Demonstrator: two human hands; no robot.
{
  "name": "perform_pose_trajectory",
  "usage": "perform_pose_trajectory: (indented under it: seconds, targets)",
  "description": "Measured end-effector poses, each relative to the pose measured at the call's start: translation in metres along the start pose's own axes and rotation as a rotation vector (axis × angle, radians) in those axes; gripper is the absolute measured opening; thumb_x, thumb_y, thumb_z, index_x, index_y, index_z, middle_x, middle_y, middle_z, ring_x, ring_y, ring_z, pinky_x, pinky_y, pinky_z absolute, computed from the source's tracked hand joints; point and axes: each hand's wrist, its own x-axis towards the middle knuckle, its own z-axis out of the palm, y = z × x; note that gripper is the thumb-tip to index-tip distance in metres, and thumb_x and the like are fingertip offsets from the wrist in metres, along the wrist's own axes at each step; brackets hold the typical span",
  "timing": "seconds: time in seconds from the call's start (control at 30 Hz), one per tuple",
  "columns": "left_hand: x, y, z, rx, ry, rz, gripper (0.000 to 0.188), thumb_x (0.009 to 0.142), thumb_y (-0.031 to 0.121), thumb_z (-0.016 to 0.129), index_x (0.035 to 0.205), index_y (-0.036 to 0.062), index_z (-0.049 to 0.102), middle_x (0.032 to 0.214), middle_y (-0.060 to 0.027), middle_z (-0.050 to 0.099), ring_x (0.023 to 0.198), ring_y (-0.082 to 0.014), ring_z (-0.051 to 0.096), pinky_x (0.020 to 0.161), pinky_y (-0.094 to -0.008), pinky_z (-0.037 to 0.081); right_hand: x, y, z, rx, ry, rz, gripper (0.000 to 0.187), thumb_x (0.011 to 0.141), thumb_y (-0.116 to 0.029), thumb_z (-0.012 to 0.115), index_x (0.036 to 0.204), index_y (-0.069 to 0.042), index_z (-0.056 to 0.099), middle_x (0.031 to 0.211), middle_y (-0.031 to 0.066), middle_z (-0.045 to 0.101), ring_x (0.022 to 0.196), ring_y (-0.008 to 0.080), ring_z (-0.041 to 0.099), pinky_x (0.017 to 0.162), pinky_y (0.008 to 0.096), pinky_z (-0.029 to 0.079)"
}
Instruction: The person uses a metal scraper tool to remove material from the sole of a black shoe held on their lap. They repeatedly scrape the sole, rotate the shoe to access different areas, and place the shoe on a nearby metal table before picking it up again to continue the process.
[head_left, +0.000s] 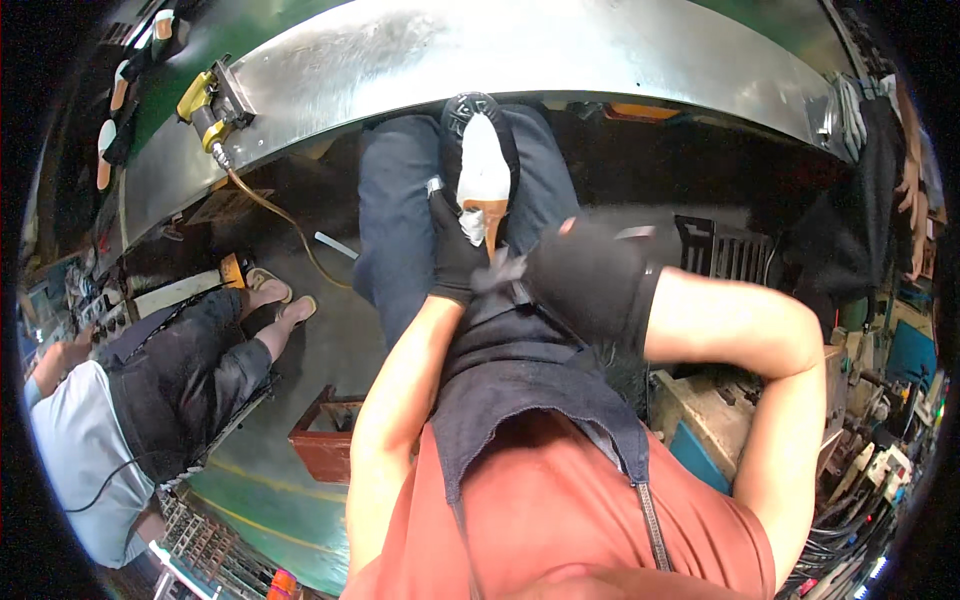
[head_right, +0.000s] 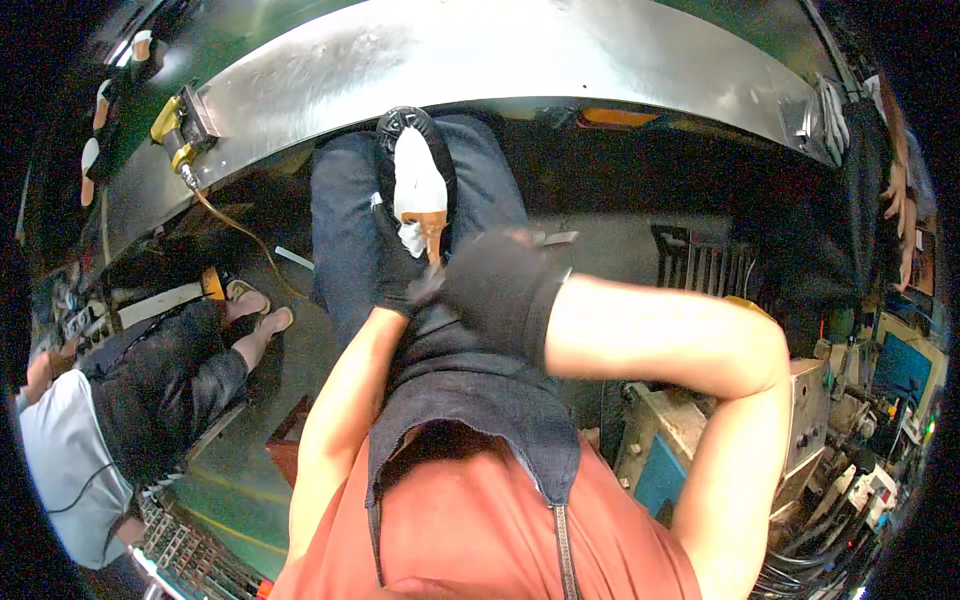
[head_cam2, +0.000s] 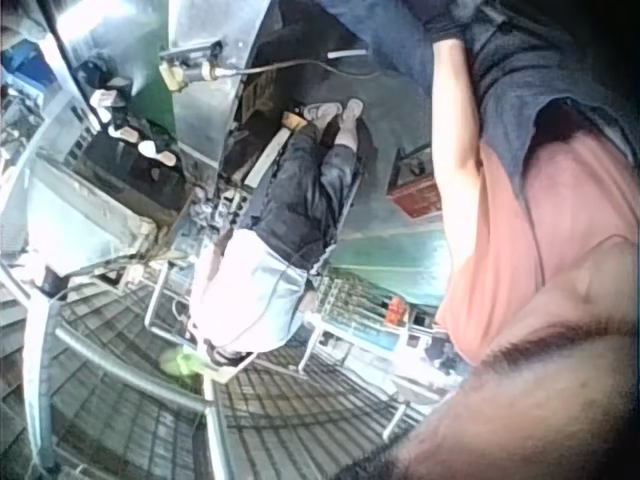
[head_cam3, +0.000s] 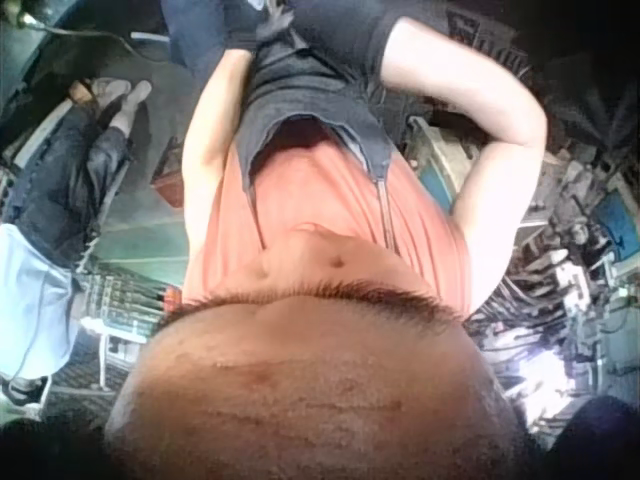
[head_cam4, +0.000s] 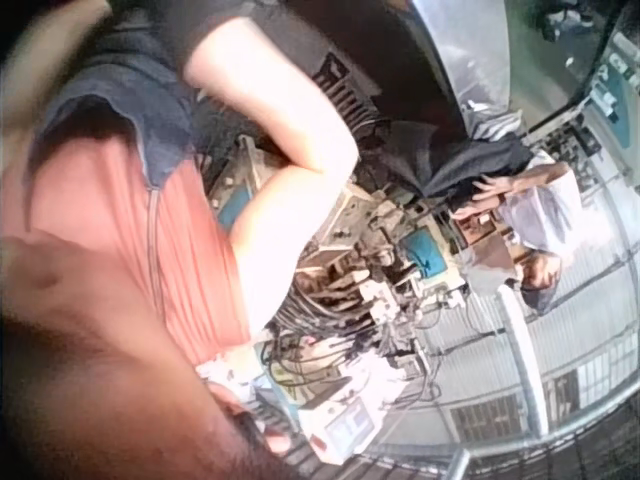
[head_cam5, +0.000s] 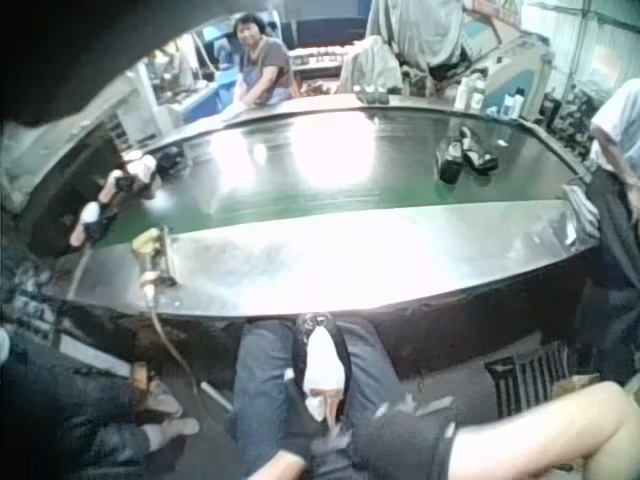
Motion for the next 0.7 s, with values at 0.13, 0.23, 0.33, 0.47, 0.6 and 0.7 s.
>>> perform_pose_trajectory:
  seconds: [0.13,0.23,0.33,0.47,0.6,0.7]
  targets:
    - [0.016,0.050,-0.059,-1.569,-0.114,-0.574,0.055,0.101,0.031,0.047,0.147,0.0064,0.028,0.133,-0.0134,0.049,0.121,-0.0261,0.049,0.102,-0.0361,0.040,0.014,0.000,0.053,0.268,0.457,-0.721,0.031,0.091,-0.033,0.056,0.085,-0.004,0.065,0.078,0.0154,0.066,0.066,0.0346,0.063,0.060,0.0468,0.049]
    - [0.013,0.034,-0.061,-1.309,-0.085,-0.567,0.055,0.101,0.043,0.038,0.142,0.0058,0.036,0.130,-0.0116,0.053,0.115,-0.0211,0.054,0.099,-0.0338,0.043,0.017,0.033,0.090,0.707,0.177,-0.008,0.039,0.097,-0.041,0.047,0.093,-0.004,0.060,0.082,0.0157,0.063,0.078,0.0345,0.062,0.071,0.0437,0.049]
    - [0.022,0.032,-0.058,-1.208,-0.089,-0.562,0.062,0.101,0.053,0.029,0.137,0.0038,0.041,0.124,-0.0114,0.057,0.109,-0.0204,0.057,0.097,-0.0341,0.045,-0.001,0.051,0.067,0.912,0.018,0.185,0.050,0.101,-0.045,0.038,0.106,0.000,0.060,0.096,0.0244,0.064,0.086,0.0339,0.065,0.078,0.0395,0.049]
    - [0.040,0.049,-0.057,-1.339,-0.174,-0.514,0.057,0.103,0.048,0.028,0.132,0.0026,0.047,0.116,-0.0096,0.061,0.102,-0.0182,0.060,0.094,-0.0323,0.047,0.011,0.076,0.070,1.331,-0.022,0.138,0.046,0.101,-0.041,0.044,0.101,-0.001,0.065,0.087,-0.0021,0.059,0.077,0.0091,0.049,0.072,0.0262,0.044]
    - [0.045,0.066,-0.060,-1.354,-0.209,-0.473,0.054,0.104,0.044,0.029,0.133,0.0028,0.048,0.121,-0.0106,0.060,0.107,-0.0203,0.059,0.098,-0.0325,0.045,0.009,0.068,0.040,1.758,-0.163,0.253,0.042,0.100,-0.036,0.047,0.108,-0.001,0.066,0.100,0.0047,0.066,0.083,0.0139,0.060,0.070,0.0277,0.046]
    - [0.047,0.068,-0.058,-1.422,-0.136,-0.543,0.054,0.104,0.044,0.028,0.133,0.0031,0.048,0.124,-0.0109,0.059,0.108,-0.0206,0.058,0.099,-0.0321,0.044,-0.003,0.032,0.045,0.182,0.587,0.134,0.025,0.092,-0.028,0.057,0.086,-0.003,0.061,0.089,0.0131,0.060,0.077,0.0259,0.059,0.068,0.0379,0.047]
